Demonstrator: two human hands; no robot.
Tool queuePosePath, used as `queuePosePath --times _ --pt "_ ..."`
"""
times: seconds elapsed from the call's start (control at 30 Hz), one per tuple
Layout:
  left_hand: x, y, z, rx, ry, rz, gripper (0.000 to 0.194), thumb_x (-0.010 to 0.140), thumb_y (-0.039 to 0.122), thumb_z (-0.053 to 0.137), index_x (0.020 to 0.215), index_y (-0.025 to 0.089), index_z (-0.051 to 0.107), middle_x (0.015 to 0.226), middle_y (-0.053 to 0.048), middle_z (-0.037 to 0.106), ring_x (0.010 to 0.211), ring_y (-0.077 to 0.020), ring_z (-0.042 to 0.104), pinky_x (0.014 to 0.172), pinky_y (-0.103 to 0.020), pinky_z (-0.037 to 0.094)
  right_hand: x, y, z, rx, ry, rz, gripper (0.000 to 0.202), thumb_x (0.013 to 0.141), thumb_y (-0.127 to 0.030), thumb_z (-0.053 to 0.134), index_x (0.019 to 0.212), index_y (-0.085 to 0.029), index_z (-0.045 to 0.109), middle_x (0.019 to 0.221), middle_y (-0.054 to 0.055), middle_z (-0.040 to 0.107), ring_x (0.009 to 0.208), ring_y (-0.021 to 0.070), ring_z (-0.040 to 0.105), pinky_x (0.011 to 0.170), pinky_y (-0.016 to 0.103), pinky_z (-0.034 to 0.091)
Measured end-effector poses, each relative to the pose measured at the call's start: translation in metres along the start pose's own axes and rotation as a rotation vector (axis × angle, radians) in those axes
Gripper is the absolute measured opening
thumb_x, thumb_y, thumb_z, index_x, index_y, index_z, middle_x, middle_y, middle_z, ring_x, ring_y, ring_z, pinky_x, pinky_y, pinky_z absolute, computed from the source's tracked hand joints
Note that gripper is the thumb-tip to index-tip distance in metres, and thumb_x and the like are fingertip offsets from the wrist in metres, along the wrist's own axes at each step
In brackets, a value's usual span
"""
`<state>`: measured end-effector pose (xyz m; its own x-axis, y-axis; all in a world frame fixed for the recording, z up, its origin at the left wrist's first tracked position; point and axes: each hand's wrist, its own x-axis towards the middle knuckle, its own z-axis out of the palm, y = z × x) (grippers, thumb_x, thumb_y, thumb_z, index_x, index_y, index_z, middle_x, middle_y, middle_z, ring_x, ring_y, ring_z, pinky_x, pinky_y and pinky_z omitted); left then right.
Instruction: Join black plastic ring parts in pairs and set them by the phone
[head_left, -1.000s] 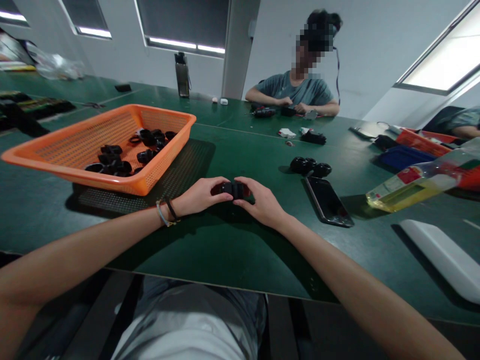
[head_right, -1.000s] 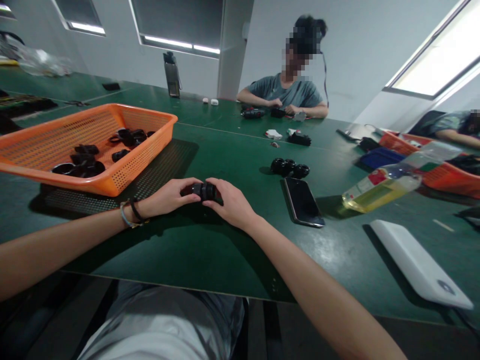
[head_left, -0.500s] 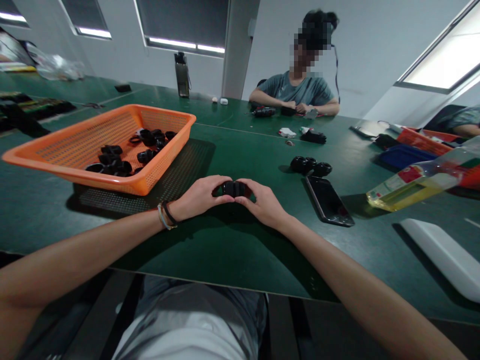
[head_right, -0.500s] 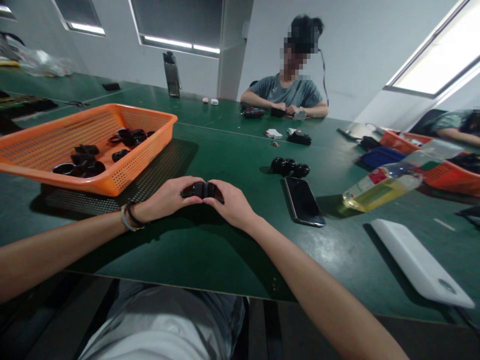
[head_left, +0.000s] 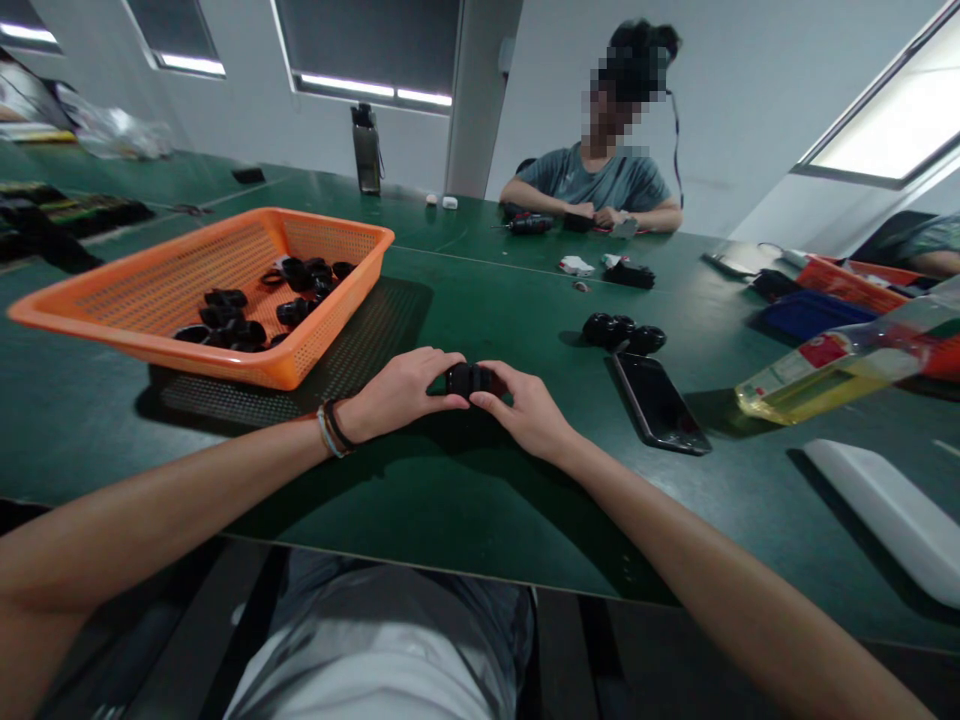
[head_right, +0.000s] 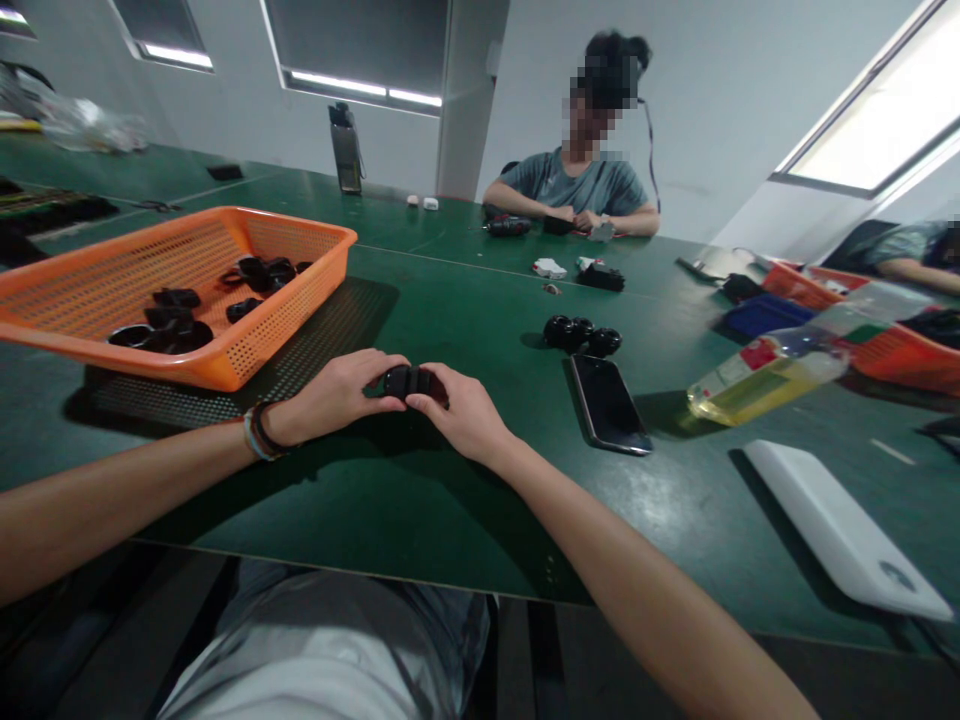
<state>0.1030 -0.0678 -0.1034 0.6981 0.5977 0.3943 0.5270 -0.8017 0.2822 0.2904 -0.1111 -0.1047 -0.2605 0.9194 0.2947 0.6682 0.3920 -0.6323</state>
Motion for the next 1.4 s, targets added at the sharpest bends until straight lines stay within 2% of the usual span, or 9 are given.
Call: queuePosePath --times 0.37,0.63,1.1,1.23,1.33,1.4 --pt "-0.0025 -0.0009 0.0004 0.143 0.058 0.149 0.055 0.083 0.057 0.040 0.109 0.010 0.053 0.087 -0.008 0.060 0.084 -0.0197 0.055 0.076 -0.028 0.042 -0.0015 -0.0037 -0.0024 0.016 -0.029 0.025 0.025 0.081 -0.027 0.053 0.102 -0.014 0.057 0.083 0.005 0.064 0.070 0.0160 0.056 0.065 0.029 0.042" --pt "-0.0033 0.0011 -0.0014 0.209 0.057 0.180 0.049 0.085 0.052 0.044 0.111 0.010 0.050 0.090 -0.009 0.060 0.088 -0.0203 0.055 0.079 -0.029 0.042 -0.0031 -0.0088 -0.0023 0.094 -0.044 0.088 0.023 0.082 -0.027 0.050 0.099 -0.014 0.057 0.080 0.004 0.063 0.069 0.0160 0.056 0.064 0.028 0.041" --pt "-0.0033 0.0007 -0.0033 0.421 0.147 0.401 0.047 0.086 0.046 0.045 0.108 0.005 0.050 0.089 -0.012 0.062 0.083 -0.0209 0.056 0.076 -0.032 0.046 -0.0029 -0.0068 0.0019 0.413 -0.120 0.194 0.021 0.081 -0.033 0.049 0.089 -0.014 0.054 0.064 -0.001 0.054 0.058 0.0118 0.051 0.059 0.025 0.040" --pt "-0.0019 -0.0001 -0.0032 0.291 0.135 0.343 0.042 0.086 0.044 0.048 0.106 0.008 0.051 0.090 -0.011 0.061 0.084 -0.0206 0.056 0.078 -0.032 0.046 -0.0027 -0.0066 0.0025 0.324 -0.096 0.149 0.023 0.083 -0.034 0.046 0.093 -0.015 0.053 0.070 0.002 0.057 0.063 0.0141 0.053 0.063 0.027 0.041" --pt "0.0004 -0.0004 -0.0010 0.038 0.136 0.175 0.044 0.082 0.047 0.053 0.106 0.010 0.050 0.093 -0.010 0.059 0.081 -0.0190 0.056 0.073 -0.030 0.046 -0.0025 -0.0050 0.0017 0.155 -0.030 0.065 0.025 0.084 -0.034 0.044 0.099 -0.015 0.052 0.085 0.006 0.062 0.076 0.0180 0.057 0.070 0.031 0.043" --pt "0.0019 -0.0003 0.0007 -0.154 0.096 0.053 0.048 0.081 0.049 0.052 0.109 0.010 0.048 0.095 -0.009 0.058 0.077 -0.0174 0.056 0.069 -0.029 0.046 -0.0024 -0.0027 0.0011 0.049 0.018 -0.027 0.030 0.085 -0.037 0.044 0.104 -0.015 0.050 0.094 0.010 0.062 0.083 0.0212 0.058 0.074 0.035 0.044"
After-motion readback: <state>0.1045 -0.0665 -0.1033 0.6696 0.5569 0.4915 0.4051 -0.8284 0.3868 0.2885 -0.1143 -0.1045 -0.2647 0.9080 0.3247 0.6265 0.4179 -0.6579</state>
